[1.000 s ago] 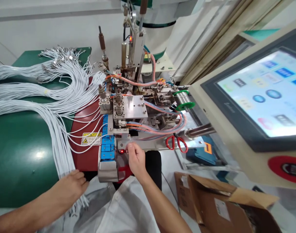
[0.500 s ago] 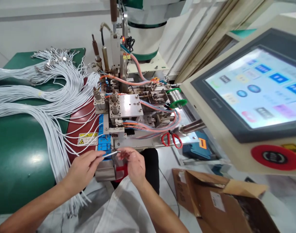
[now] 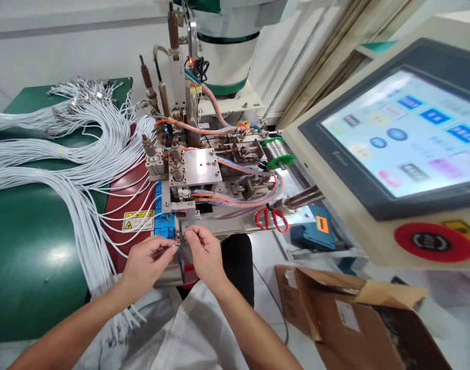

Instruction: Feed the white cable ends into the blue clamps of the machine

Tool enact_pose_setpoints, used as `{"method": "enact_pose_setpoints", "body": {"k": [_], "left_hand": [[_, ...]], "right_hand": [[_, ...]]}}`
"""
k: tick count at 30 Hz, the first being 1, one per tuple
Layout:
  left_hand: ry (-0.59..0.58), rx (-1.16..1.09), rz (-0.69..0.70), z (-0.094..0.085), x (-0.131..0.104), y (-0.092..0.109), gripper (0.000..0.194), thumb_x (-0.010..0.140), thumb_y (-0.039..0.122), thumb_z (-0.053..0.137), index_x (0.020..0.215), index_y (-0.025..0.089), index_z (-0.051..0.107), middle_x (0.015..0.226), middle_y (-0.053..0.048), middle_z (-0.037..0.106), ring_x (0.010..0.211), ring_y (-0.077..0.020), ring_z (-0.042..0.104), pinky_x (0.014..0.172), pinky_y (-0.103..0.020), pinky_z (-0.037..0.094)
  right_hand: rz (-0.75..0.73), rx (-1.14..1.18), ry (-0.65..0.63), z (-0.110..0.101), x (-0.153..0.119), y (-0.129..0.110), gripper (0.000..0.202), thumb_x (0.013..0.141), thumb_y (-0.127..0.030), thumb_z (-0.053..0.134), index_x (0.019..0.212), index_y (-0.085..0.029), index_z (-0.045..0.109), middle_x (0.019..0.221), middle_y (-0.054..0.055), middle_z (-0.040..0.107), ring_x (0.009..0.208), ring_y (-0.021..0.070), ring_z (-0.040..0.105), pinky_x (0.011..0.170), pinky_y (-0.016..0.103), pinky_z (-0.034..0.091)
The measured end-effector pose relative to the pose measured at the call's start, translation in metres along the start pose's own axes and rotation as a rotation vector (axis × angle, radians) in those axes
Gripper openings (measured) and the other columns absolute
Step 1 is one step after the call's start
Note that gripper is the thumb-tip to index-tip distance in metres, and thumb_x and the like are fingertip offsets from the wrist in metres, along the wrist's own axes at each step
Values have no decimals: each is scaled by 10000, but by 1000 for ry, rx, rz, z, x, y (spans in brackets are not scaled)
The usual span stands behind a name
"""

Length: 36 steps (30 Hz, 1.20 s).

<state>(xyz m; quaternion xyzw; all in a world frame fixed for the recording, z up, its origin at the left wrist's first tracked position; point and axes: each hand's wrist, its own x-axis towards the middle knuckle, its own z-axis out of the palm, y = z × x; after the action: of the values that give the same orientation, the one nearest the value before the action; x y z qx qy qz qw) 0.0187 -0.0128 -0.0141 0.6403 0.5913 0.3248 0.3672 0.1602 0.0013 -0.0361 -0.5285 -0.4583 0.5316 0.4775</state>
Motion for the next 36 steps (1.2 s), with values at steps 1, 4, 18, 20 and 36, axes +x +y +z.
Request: {"method": "enact_pose_setpoints", "body": {"k": [1,4,18,20,36], "left_hand": [[-2,-9,1,-1,0,-1,134,795,237,542,799,181,664,762,-23,671,691,-135,611,651,-228,487],[-1,-28,0,-2,0,-3,157,807,239,532,830,187,678,816,-32,687,757,-146,623,714,-244,490],[66,-186,-196,1,-4,-4,203,770,323,570,833,160,674,716,-28,670,605,-128,600,563,-201,490],[45,-205,-212,1,-4,-5,210,770,326,570,835,157,677,711,-28,670,609,-130,600,552,-195,484],[-25,-229,-179,1,-6,-4,216,839,325,469,834,145,589,688,-13,599,577,-103,537,551,-193,450]], "right_hand": [[-39,-8,35,1,-2,2,165,817,-296,496,741,-177,581,644,-4,564,592,117,530,556,229,445],[-224,-108,43,3,-8,4,116,807,-237,520,784,-185,620,767,31,605,730,144,571,661,259,463],[-317,-178,146,17,-13,2,99,786,-163,516,763,-185,610,758,30,600,708,139,578,637,255,473],[-351,-217,147,17,-13,3,87,775,-158,535,757,-182,618,750,33,604,696,140,580,644,262,474],[-300,-199,99,24,-7,-4,119,768,-160,496,662,-181,545,664,4,550,627,119,527,590,235,443]]}}
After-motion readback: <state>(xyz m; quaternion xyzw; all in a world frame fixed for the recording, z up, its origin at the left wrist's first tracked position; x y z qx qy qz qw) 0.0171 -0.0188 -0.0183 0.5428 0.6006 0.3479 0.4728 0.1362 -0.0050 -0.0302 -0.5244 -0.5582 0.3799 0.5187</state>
